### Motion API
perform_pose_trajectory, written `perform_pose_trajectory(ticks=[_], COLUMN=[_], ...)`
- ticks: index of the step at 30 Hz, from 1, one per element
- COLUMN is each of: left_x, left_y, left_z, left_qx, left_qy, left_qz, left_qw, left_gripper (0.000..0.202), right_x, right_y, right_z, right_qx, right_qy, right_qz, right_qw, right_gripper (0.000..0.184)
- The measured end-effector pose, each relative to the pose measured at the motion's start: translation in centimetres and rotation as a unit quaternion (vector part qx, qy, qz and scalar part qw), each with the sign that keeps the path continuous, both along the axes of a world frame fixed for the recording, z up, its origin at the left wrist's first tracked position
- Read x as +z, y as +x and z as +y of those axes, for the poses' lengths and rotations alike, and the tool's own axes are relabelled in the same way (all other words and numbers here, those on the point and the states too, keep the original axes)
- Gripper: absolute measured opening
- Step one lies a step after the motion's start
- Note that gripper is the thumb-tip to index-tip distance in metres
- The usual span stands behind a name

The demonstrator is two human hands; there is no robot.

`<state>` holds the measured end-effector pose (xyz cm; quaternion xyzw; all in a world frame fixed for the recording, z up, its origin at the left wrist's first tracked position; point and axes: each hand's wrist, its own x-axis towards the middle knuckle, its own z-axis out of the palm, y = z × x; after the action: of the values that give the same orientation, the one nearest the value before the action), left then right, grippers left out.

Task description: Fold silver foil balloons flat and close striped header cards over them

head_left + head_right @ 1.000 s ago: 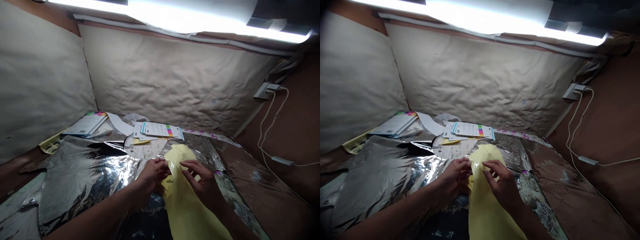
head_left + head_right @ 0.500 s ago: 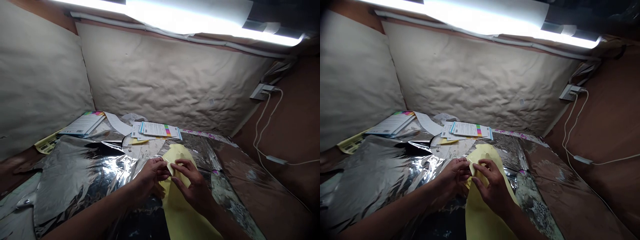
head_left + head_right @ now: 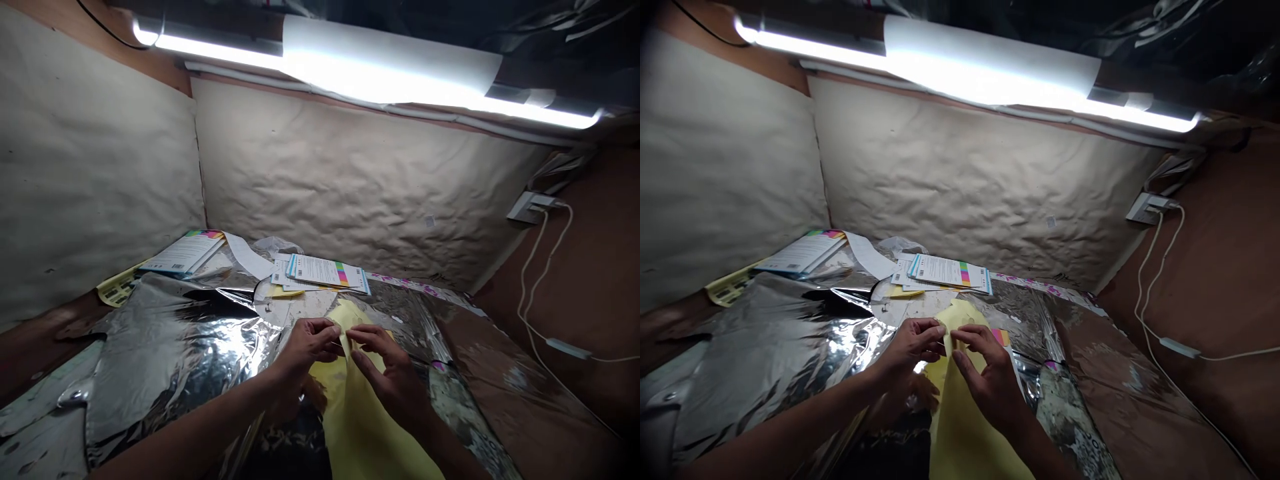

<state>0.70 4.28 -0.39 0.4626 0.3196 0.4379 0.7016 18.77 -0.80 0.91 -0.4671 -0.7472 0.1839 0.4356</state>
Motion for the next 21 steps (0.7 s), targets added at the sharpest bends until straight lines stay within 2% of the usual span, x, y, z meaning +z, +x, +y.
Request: perform_pose_trajectory(ticks=[5,11,16,21], left_x=[0.2,0.9,1.5,1.7], left_y=[-0.3,-1.0,-1.3,-1.3], left_z=[0.7,1.3,1.1,0.9], left_qx=[0.021,0.084,0.101,0.114], left_qy=[0.014,0.055,0.092,0.106], left_qz=[-0.01,-0.028,-0.014,0.034], left_qw=[1.0,0.995,0.991,0.987], left_gripper=[0.035,0.032,0.032,0.035], right_x=[1.7,4.1,4.8,5.4], right_y=[-0.6,-1.9,-2.9,-3.0], right_z=[1.7,4.5,5.9,5.7], right_qx=[0.024,0.076,0.085,0.096], right_qy=[-0.018,-0.033,-0.041,-0.056], right_qz=[0.019,0.0,-0.001,-0.034], right_qw=[0.999,0.997,0.996,0.993], right_gripper=[0.021,0.022,0.024,0.022])
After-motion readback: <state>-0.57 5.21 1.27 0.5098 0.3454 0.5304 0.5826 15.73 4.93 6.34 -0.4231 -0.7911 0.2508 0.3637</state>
